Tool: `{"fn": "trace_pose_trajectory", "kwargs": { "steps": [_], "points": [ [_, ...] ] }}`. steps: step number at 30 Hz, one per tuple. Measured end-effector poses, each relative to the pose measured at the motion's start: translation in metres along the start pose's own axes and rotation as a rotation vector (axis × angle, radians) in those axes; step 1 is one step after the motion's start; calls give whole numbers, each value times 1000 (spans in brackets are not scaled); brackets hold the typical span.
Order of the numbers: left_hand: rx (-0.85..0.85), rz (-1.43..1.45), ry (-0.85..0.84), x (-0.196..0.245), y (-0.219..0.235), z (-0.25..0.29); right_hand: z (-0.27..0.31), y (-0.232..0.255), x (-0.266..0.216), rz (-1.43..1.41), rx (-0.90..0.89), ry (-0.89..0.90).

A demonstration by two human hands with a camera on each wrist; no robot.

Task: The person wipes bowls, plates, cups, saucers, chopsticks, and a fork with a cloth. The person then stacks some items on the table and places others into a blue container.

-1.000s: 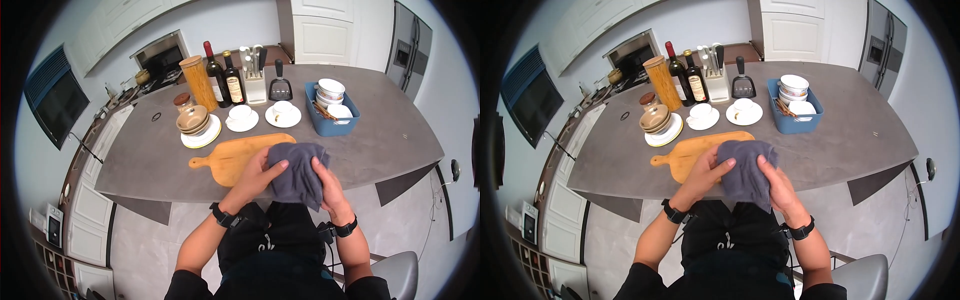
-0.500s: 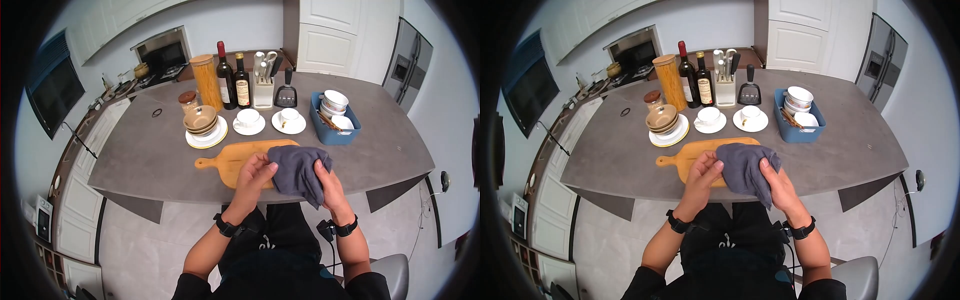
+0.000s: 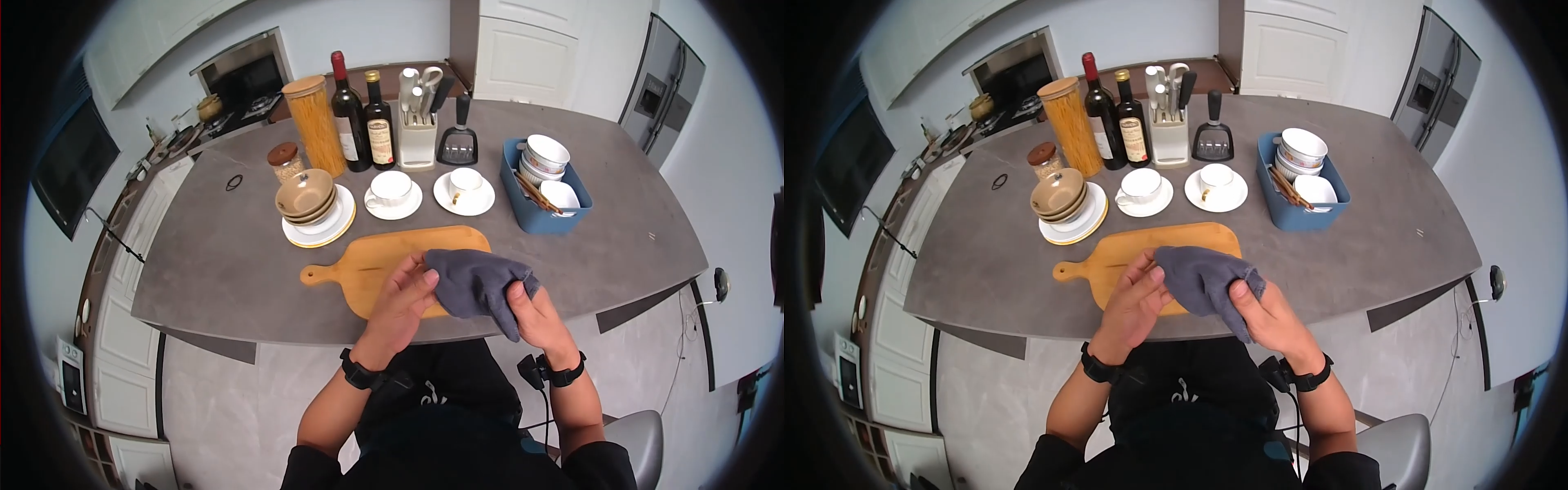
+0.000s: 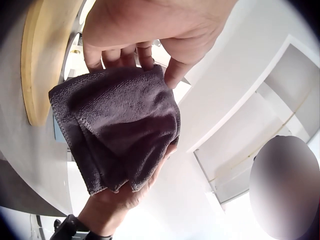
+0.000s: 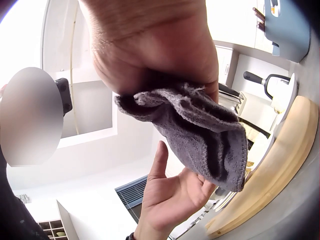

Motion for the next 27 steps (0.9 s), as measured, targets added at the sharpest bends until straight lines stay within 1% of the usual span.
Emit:
{"fn": "trace_pose_trajectory", "kwargs": {
  "steps": [2,6,8,9,11,12,14,17,20,24,27],
  "points": [
    [3,54,16,-5,3,-2,-4,0,-7,6,-2,93],
    [-1,20,2,-5,9,-10,-10,18,14,20,-4,8],
    [84,-54,-85,10,11,-15,-17,27,15,-107,69,6],
    [83,-55,-82,10,12,-17,-19,28,18,-109,71,5],
    [136,-103,-102,12,19,-19,-20,41,38,-235,181,-51],
    [131,-105,-93,9,20,-21,-22,40,42,-239,190,-53],
    [141,-174,-145,11,23,-22,-20,48,57,-511,337,-21],
    [180,-185,-146,10,25,-22,-18,52,73,-567,405,11],
    [176,-231,-183,12,26,-22,-20,50,77,-586,384,-43],
    [187,-266,-202,13,31,-21,-21,51,83,-598,367,-68],
    [162,-294,-215,14,26,-22,-21,49,88,-615,364,-117]
  ]
}}
Point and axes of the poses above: each hand's wrist, its own z-axis away from the middle knuckle, its own y-axis out of the back of the hand, x = y × z, the point moved 9 cm from there along -z, towards the middle knuckle, and after that the axes turned 11 degrees about -y, right-handed, at the moved point
